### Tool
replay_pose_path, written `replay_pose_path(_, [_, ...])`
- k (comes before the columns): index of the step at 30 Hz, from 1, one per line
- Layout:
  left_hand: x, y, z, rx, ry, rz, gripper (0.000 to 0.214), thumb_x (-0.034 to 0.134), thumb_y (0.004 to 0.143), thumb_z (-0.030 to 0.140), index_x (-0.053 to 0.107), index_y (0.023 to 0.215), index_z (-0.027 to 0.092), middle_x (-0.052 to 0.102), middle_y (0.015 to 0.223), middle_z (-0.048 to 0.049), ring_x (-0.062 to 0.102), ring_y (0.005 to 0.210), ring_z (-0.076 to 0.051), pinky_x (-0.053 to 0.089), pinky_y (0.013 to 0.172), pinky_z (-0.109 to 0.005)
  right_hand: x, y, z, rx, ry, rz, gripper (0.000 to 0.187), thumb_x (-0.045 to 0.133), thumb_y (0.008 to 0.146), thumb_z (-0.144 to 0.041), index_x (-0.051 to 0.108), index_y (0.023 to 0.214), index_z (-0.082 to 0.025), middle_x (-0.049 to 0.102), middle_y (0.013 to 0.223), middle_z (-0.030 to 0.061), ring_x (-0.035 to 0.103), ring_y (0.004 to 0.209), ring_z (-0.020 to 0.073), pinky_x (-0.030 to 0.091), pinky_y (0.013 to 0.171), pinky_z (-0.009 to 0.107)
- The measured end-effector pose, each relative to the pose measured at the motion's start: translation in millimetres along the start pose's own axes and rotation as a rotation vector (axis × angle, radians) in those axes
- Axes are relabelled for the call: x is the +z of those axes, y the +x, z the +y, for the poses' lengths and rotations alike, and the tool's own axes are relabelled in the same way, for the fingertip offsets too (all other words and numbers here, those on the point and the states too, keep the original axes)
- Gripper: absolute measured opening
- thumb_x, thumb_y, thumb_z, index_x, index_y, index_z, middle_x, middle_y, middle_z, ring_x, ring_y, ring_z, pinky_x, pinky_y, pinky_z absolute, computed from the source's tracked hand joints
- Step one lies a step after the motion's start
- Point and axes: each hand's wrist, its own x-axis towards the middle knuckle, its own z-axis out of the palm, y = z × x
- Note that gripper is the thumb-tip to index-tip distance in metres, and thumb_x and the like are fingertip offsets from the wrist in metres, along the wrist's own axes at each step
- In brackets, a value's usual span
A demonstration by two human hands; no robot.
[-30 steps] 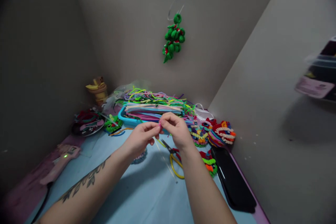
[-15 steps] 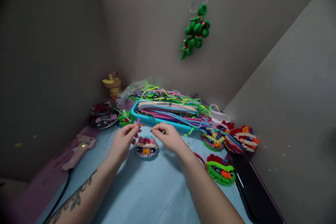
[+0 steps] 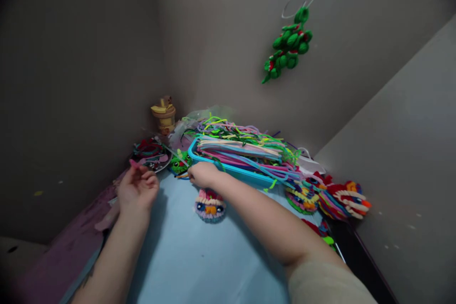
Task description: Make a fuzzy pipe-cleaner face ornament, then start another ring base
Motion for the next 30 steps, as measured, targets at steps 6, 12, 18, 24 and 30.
replay_pose_path(6, [-6.4,4.9,8.8,-0.012,-0.058,-0.010,0.011,0.050,0.083,0.016,0.057,0.074,0.016,0.054,0.054,0.0045,0.044,0.039,-0.005,0.029,0.036,-0.014,6.2,12.3,-3.9,-0.034,-0.043,-0.072,0.020,0.051,0.078,-0.017,0.069,0.086,-0.013,0.071,0.088,0.0179,0.066,0.085,0.0291,0.045,0.067,0.032])
replay_pose_path(12, [-6.9,3.8,3.5,-0.093,-0.079,-0.022,0.019,0.045,0.087,0.017,0.056,0.073,0.015,0.054,0.053,0.0036,0.043,0.038,-0.005,0.029,0.035,-0.015,-22.6,5.6,-2.8,-0.146,0.193,-0.163,0.012,0.051,0.077,-0.017,0.062,0.081,-0.015,0.067,0.075,0.0035,0.060,0.069,0.0149,0.041,0.058,0.021])
replay_pose_path(18, [-4.4,2.2,3.3,-0.074,0.023,-0.041,0.014,0.050,0.084,0.016,0.058,0.073,0.015,0.054,0.053,0.0042,0.045,0.040,-0.004,0.030,0.036,-0.014,-39.1,-21.3,0.5,-0.176,0.689,-0.266,0.006,0.048,0.080,-0.018,0.049,0.075,-0.016,0.065,0.074,0.0005,0.060,0.064,0.0098,0.046,0.058,0.019])
replay_pose_path(24, [-0.6,-16.4,-21.8,-0.123,0.547,-0.112,0.009,0.071,0.070,0.016,0.067,0.077,0.013,0.067,0.073,-0.0006,0.060,0.058,-0.007,0.041,0.043,-0.014,-25.6,-81.7,4.2,-0.076,1.297,0.237,0.018,0.064,0.077,-0.028,0.053,0.086,-0.018,0.059,0.067,-0.0041,0.055,0.058,0.0085,0.046,0.059,0.022])
replay_pose_path(30, [-2.1,-44.7,-48.2,-0.391,0.776,-0.417,0.026,0.079,0.064,0.027,0.072,0.085,0.014,0.067,0.115,-0.0125,0.065,0.093,-0.021,0.053,0.074,-0.029,19.6,-139.4,4.7,0.084,1.431,0.418,0.027,0.067,0.077,-0.041,0.059,0.089,-0.018,0.059,0.072,-0.0010,0.056,0.061,0.0108,0.046,0.062,0.025])
